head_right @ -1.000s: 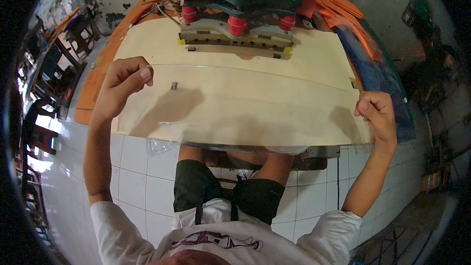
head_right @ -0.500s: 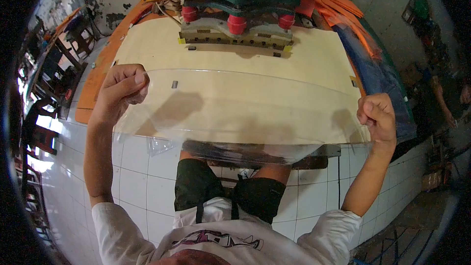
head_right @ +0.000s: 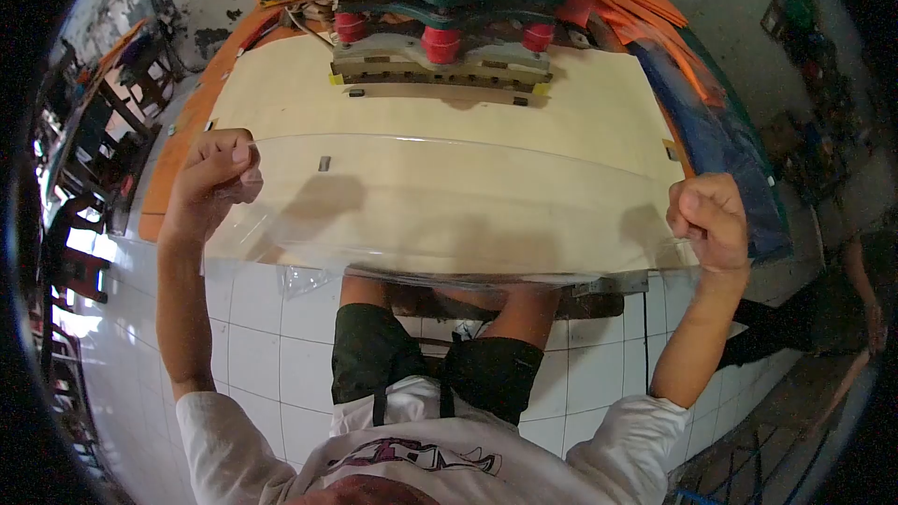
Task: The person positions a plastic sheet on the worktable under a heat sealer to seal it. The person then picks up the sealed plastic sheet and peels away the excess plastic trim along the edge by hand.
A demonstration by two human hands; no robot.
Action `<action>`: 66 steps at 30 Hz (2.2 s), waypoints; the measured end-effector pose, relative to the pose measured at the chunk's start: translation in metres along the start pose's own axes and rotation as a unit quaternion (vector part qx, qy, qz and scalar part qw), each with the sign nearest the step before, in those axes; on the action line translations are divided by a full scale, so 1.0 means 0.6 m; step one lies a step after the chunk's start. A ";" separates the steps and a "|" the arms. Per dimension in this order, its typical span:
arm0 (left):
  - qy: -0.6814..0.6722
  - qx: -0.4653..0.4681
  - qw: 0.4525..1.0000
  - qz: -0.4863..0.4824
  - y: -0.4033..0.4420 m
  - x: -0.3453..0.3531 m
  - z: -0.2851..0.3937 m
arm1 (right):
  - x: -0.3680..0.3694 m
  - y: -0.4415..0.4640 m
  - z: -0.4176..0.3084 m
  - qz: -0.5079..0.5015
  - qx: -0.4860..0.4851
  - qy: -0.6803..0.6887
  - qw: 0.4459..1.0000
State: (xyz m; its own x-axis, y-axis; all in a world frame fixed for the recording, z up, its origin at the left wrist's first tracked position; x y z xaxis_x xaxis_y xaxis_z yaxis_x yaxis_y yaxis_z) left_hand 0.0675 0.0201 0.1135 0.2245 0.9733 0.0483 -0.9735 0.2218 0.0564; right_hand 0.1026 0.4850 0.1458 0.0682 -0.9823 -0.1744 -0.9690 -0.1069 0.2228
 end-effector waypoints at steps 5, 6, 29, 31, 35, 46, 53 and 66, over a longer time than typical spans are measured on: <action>-0.008 -0.012 0.999 0.035 0.004 -0.028 -0.015 | 0.025 -0.004 -0.016 0.005 -0.020 -0.040 0.999; -0.005 -0.018 0.999 0.047 0.006 -0.034 -0.017 | 0.034 -0.006 -0.027 0.004 -0.043 -0.061 0.997; 0.019 -0.030 0.994 0.105 0.026 -0.138 -0.074 | 0.173 -0.021 -0.120 -0.017 -0.137 -0.171 0.975; 0.021 -0.033 0.993 0.112 0.025 -0.139 -0.074 | 0.173 -0.019 -0.117 -0.015 -0.126 -0.163 0.978; 0.023 -0.029 0.993 0.113 0.024 -0.134 -0.072 | 0.171 -0.018 -0.112 -0.016 -0.109 -0.170 0.979; 0.005 0.068 0.992 0.102 -0.009 -0.043 -0.002 | 0.033 0.045 -0.022 -0.009 -0.055 -0.185 0.981; 0.135 0.129 0.978 0.091 -0.026 0.077 0.033 | 0.014 0.095 -0.020 0.140 -0.165 -0.388 0.896; 0.198 0.150 0.966 0.068 -0.028 0.121 0.027 | 0.360 0.066 -0.102 -0.104 -0.279 -0.300 0.906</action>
State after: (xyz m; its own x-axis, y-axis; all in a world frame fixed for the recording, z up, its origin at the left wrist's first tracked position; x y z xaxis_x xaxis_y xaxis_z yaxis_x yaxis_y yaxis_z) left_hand 0.1005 0.0859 0.1321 0.0035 0.9522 -0.3056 -0.9230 0.1207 0.3655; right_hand 0.0933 0.2589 0.1757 -0.0689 -0.6890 -0.7215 -0.6679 -0.5054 0.5464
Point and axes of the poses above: each hand's wrist, its own y-axis towards the middle knuckle, its own x-axis out of the palm, z = x × y, the point moved 9 cm from there along y, towards the middle knuckle, and after that the axes turned 10 degrees about z, right-handed, at the moved point
